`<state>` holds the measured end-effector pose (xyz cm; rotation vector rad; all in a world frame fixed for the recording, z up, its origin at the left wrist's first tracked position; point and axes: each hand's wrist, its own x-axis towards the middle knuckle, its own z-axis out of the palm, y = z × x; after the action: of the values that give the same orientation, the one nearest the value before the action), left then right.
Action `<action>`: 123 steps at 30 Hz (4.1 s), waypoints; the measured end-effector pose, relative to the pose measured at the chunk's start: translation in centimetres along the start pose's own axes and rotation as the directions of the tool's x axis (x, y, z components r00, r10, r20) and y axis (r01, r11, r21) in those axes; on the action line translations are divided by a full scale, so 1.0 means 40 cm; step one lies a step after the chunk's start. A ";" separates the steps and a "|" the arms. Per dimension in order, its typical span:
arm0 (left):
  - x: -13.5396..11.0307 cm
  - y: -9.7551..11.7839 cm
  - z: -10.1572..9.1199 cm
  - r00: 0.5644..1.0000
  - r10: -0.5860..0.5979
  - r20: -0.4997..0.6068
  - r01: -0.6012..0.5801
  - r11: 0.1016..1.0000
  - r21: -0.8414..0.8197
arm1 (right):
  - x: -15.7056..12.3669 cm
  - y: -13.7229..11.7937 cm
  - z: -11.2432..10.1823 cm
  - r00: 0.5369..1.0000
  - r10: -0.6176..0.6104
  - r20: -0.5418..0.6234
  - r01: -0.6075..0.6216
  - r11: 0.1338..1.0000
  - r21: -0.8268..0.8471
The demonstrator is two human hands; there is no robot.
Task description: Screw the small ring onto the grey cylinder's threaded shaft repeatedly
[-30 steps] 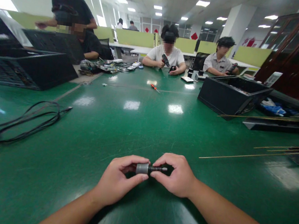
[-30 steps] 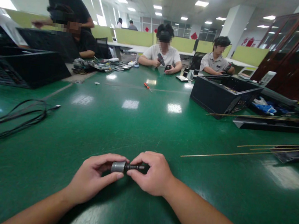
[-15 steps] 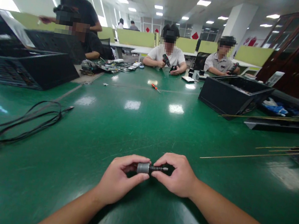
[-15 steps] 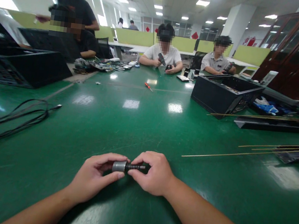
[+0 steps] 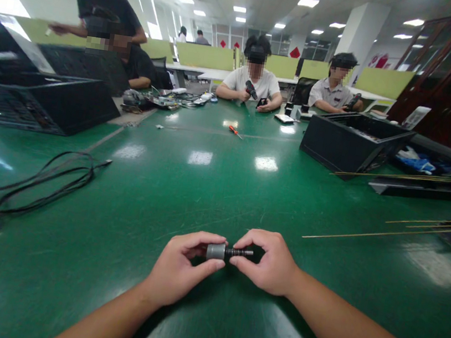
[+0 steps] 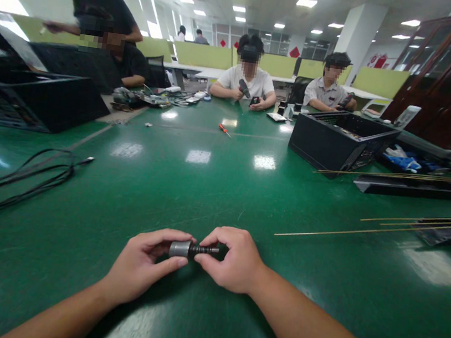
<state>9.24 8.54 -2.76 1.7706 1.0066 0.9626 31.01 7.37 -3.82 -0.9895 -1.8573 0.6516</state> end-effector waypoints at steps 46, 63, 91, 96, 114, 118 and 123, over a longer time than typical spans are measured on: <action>0.000 -0.011 -0.008 0.999 0.029 -0.026 -0.030 0.999 -0.016 | -0.002 -0.005 -0.008 0.998 0.069 -0.010 -0.069 0.996 0.050; -0.004 -0.015 -0.012 0.999 0.034 -0.027 -0.035 0.999 -0.015 | 0.000 -0.010 -0.012 0.996 0.089 -0.017 -0.088 0.995 0.051; -0.005 -0.006 -0.014 0.995 0.071 -0.063 -0.073 0.997 -0.022 | 0.000 -0.012 -0.019 0.997 0.074 -0.037 -0.072 0.996 0.056; -0.006 -0.007 -0.013 0.996 0.071 -0.061 -0.073 0.997 -0.030 | -0.001 -0.011 -0.020 0.997 0.067 -0.030 -0.066 0.997 0.050; -0.004 -0.010 -0.018 0.995 0.058 -0.076 -0.061 0.998 -0.028 | 0.000 -0.001 -0.019 0.996 0.075 -0.057 -0.070 0.995 0.071; -0.004 -0.010 -0.017 0.996 0.059 -0.074 -0.061 0.998 -0.031 | 0.000 0.000 -0.019 0.996 0.065 -0.057 -0.061 0.996 0.066; -0.003 -0.006 -0.016 0.997 0.037 -0.072 -0.039 0.999 -0.029 | 0.000 0.003 -0.019 0.996 0.059 -0.062 -0.056 0.997 0.047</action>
<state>8.58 8.69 -2.78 1.7464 1.0011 1.0658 31.73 7.44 -3.57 -1.0260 -1.7568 0.6859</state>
